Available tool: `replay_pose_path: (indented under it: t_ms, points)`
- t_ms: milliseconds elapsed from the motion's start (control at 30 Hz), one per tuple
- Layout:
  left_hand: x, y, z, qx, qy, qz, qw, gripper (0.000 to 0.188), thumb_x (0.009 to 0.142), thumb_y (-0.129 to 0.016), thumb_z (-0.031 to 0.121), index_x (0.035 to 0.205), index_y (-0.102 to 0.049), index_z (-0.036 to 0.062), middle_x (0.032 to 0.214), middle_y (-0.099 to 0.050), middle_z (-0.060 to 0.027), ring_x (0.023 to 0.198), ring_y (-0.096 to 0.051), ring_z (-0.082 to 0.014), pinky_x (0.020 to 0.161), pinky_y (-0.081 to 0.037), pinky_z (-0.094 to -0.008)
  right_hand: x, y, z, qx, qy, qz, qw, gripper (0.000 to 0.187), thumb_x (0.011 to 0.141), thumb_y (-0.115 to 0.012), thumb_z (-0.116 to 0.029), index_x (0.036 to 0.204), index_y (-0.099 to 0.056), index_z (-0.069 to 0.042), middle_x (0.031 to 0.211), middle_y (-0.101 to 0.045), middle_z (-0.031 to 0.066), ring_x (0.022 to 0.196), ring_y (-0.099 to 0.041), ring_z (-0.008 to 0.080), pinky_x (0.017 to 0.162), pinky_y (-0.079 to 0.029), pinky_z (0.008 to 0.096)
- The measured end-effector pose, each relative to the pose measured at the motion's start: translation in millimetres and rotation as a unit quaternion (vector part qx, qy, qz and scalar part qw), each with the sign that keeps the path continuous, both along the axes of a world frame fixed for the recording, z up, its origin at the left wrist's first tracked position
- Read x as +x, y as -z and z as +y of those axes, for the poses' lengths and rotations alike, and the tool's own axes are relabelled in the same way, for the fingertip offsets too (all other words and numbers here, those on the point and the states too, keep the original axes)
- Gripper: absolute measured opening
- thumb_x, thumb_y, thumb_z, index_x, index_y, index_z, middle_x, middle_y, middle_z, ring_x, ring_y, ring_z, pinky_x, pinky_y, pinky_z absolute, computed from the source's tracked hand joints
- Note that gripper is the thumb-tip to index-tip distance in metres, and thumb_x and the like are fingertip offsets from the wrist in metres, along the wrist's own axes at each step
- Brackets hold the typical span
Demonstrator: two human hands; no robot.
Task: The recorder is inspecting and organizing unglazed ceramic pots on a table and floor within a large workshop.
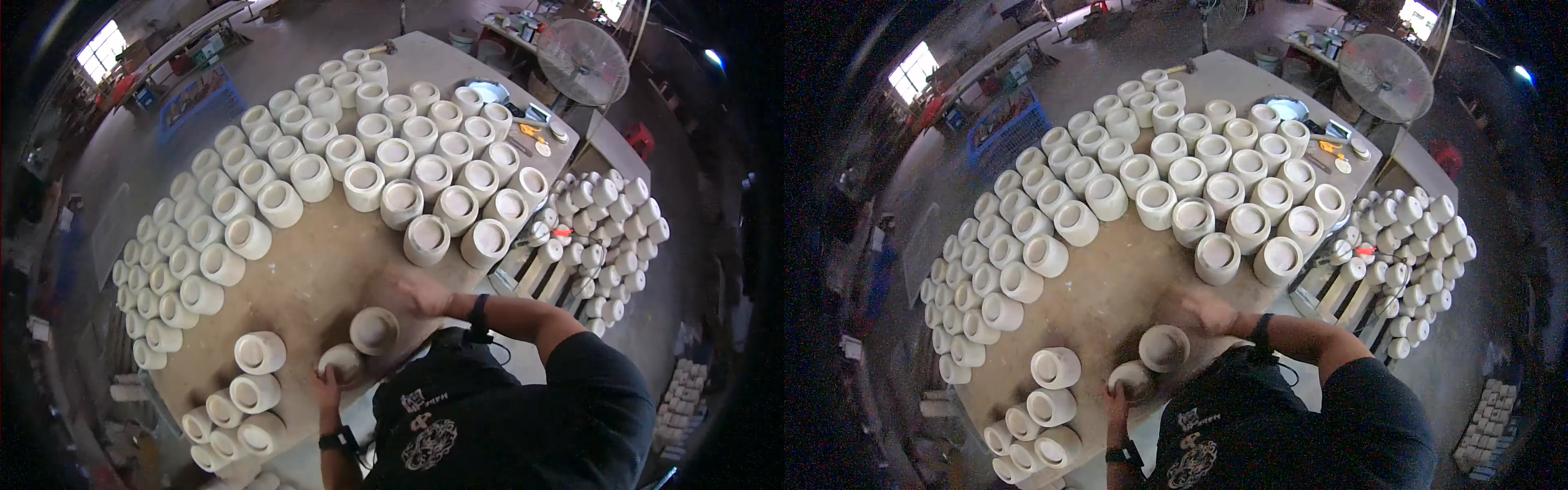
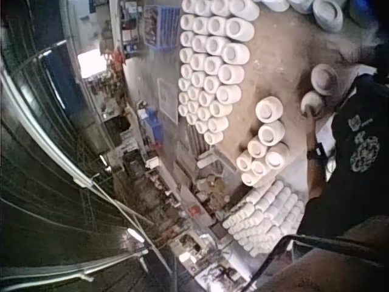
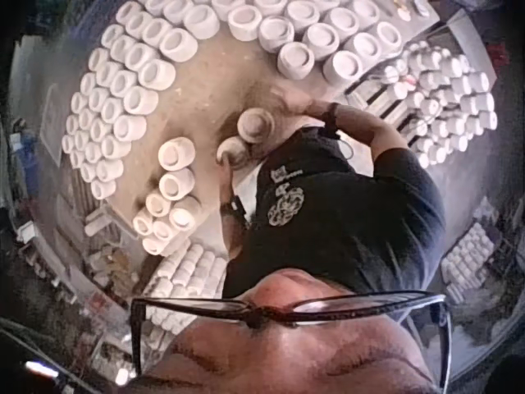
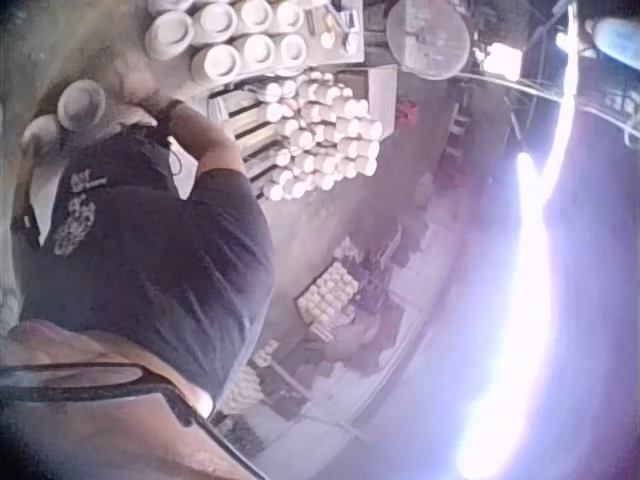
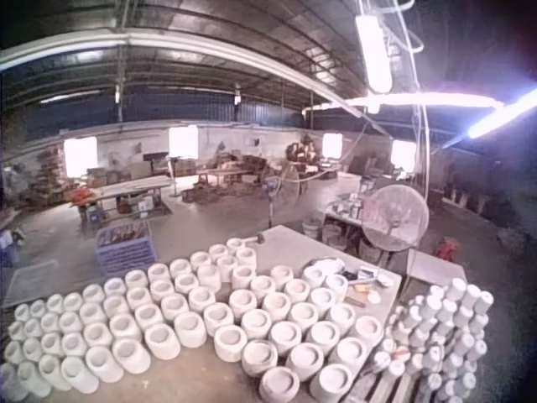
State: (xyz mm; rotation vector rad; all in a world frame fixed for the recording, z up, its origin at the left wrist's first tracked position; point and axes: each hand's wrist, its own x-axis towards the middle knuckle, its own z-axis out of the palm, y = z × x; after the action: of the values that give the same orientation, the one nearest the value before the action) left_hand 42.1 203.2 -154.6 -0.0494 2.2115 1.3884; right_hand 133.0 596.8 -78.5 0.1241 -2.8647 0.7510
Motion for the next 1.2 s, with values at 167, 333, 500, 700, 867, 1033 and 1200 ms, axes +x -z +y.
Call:
replay_pose_path:
  t_ms: [167, 333, 500, 700, 867, 1033, 1200]
  points:
    - [29.8, -79.6, 48.0, -0.17, -0.09, 0.222, 0.956, 0.06, 0.093, -0.06, 0.031, 0.138, -0.04, -0.0025, 0.136, -0.047, -0.024, 0.127, -0.045, -0.0383, 0.106, -0.036, -0.0451, 9.9, 9.9, 97.5, 0.102, 0.214, -0.076, 0.969, 0.068, 0.063, -0.081, -0.033, 0.123, -0.056, -0.011, 0.141, -0.038, 0.0225, 0.138, -0.025, 0.0424, 0.114, -0.024, 0.0527]
    - [40.5, -138.7, 117.3, -0.156, -0.079, 0.343, 0.923, 0.055, 0.087, -0.067, 0.021, 0.132, -0.046, -0.0015, 0.131, -0.05, -0.0228, 0.121, -0.049, -0.0382, 0.103, -0.037, -0.0448, 9.9, 5.9, 105.6, 0.099, 0.139, -0.081, 0.982, 0.061, 0.067, -0.079, -0.028, 0.12, -0.057, -0.007, 0.137, -0.045, 0.0147, 0.139, -0.023, 0.0414, 0.114, -0.02, 0.0542]
    - [34.6, -152.1, 158.8, -0.021, -0.003, 0.22, 0.975, 0.064, 0.082, -0.072, 0.014, 0.137, -0.041, 0.0, 0.132, -0.048, -0.0191, 0.124, -0.047, -0.0302, 0.103, -0.04, -0.0389, 2.0, -8.1, 127.5, -0.397, 0.212, -0.142, 0.882, 0.051, 0.073, -0.08, -0.033, 0.106, -0.06, 0.001, 0.096, -0.063, 0.0141, 0.103, -0.06, 0.0277, 0.1, -0.042, 0.0442]
    - [27.6, -191.0, 216.2, 0.141, 0.132, 0.058, 0.979, 0.107, 0.07, -0.085, 0.01, 0.149, -0.013, 0.0007, 0.145, -0.035, -0.0153, 0.136, -0.035, -0.0246, 0.11, -0.034, -0.0365, 1.8, -65.5, 113.4, -0.78, 0.103, -0.261, 0.56, 0.063, 0.089, -0.066, -0.043, 0.133, -0.049, -0.003, 0.126, -0.059, 0.0109, 0.119, -0.055, 0.026, 0.103, -0.041, 0.0422]
    - [15.8, -228.7, 247.6, 0.239, 0.174, 0.121, 0.948, 0.118, 0.065, -0.088, 0.008, 0.15, -0.006, 0.0005, 0.146, -0.034, -0.017, 0.138, -0.032, -0.025, 0.112, -0.031, -0.038, -20.5, -71.2, 91.6, -0.855, -0.036, -0.288, 0.429, 0.07, 0.093, -0.047, -0.056, 0.145, -0.037, -0.009, 0.146, -0.044, 0.01, 0.135, -0.039, 0.0283, 0.113, -0.027, 0.0464]
    - [12.1, -213.0, 229.0, 0.227, 0.121, 0.16, 0.953, 0.113, 0.066, -0.087, 0.008, 0.149, -0.01, 0.0, 0.145, -0.038, -0.0167, 0.135, -0.038, -0.0246, 0.112, -0.031, -0.0375, -44.2, -98.0, 72.9, -0.837, -0.052, -0.306, 0.45, 0.068, 0.096, -0.042, -0.054, 0.146, -0.035, -0.009, 0.15, -0.039, 0.0105, 0.139, -0.034, 0.0293, 0.114, -0.024, 0.0469]
    - [12.3, -186.9, 193.4, 0.268, 0.082, 0.134, 0.95, 0.103, 0.07, -0.085, 0.011, 0.148, -0.019, 0.0001, 0.139, -0.045, -0.0178, 0.132, -0.043, -0.0241, 0.11, -0.035, -0.0376, -60.8, -72.1, 60.5, -0.83, -0.052, -0.353, 0.428, 0.06, 0.1, -0.04, -0.045, 0.145, -0.035, -0.006, 0.148, -0.04, 0.0128, 0.137, -0.035, 0.0305, 0.114, -0.024, 0.0482]
